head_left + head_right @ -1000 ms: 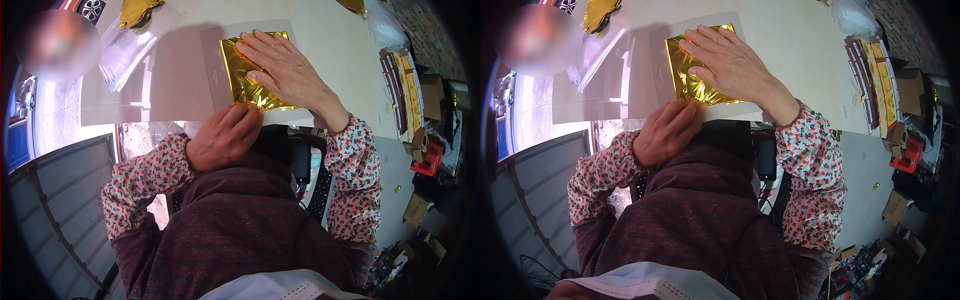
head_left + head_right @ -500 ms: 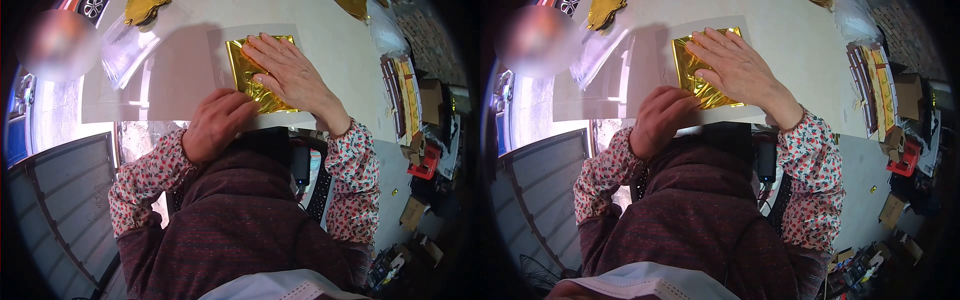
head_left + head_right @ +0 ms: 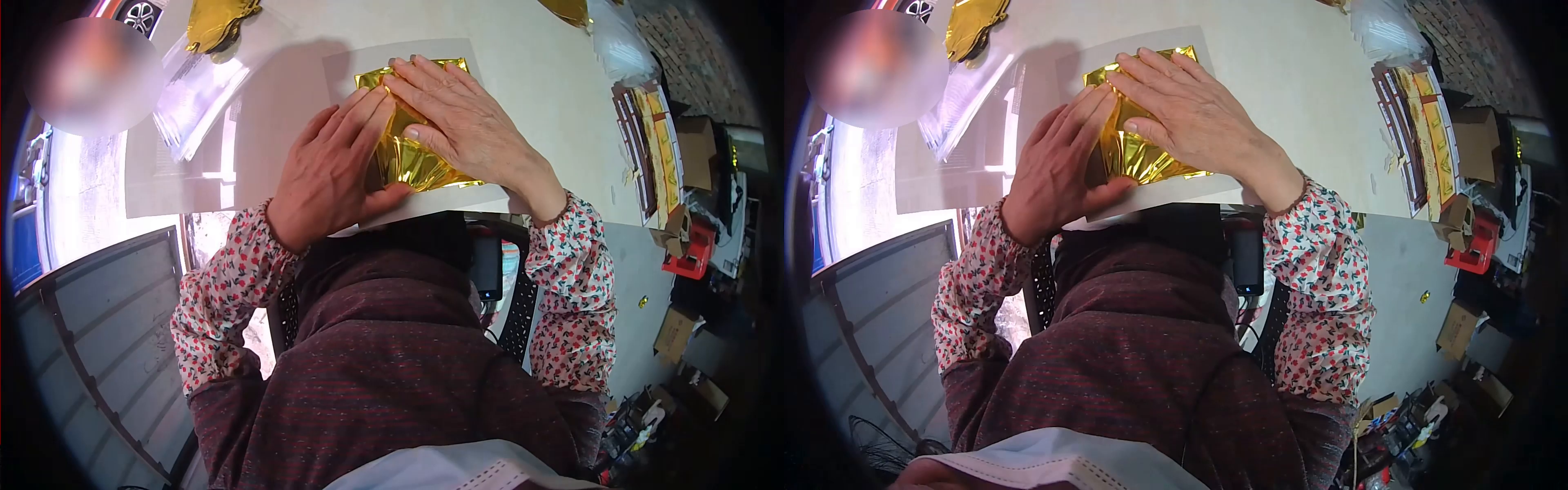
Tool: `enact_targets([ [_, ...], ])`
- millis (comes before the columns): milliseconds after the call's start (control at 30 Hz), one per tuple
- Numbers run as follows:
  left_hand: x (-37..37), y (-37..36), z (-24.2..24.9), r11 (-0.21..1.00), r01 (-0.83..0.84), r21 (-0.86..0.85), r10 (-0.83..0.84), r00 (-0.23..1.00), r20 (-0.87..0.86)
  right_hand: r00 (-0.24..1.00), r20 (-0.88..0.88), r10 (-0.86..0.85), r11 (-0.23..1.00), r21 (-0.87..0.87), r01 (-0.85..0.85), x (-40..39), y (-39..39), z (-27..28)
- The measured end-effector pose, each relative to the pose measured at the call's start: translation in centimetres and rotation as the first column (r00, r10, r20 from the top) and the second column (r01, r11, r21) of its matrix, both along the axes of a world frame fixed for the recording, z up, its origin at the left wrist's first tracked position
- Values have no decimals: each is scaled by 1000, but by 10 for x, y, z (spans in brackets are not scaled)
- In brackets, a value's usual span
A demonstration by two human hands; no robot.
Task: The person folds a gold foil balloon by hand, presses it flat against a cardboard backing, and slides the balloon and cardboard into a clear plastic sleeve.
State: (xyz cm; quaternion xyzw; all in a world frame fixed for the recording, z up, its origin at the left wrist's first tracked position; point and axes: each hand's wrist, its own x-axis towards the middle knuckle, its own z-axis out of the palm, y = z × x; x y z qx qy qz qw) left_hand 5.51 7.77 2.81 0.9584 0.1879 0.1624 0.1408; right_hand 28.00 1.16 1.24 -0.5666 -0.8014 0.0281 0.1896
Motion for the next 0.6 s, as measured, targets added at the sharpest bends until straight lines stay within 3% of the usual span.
enact_targets([
  [67,-1,1,0,1000,-1,27,2,1000,-18,999,-34,-1,1000,20,2,0,0,2],
  [100,-3,1,-1,1000,1,30,-1,1000,-17,968,-249,-12,1000,5,14,1,-1,7],
  [167,-5,1,-2,999,5,45,-5,1000,-8,775,-631,-37,999,-29,24,10,-3,21],
  [267,-6,2,-3,998,1,65,-1,1000,6,922,-365,-127,978,106,177,5,-27,38],
  [300,-6,2,-3,998,-1,59,1,1000,8,958,-284,-28,987,143,71,-3,-39,30],
  [367,-3,1,-4,999,-10,54,9,1000,20,995,-85,-50,998,-42,46,-45,-72,36],
  [433,-3,0,-4,998,-32,48,31,999,29,983,-151,-106,979,-186,77,-67,-91,23],
  [500,-3,-1,3,999,-41,23,40,999,20,990,20,-141,967,-213,142,-67,-95,19],
  [600,-3,-1,7,999,-41,6,41,999,-3,987,25,-159,967,-200,161,-64,-99,16],
])
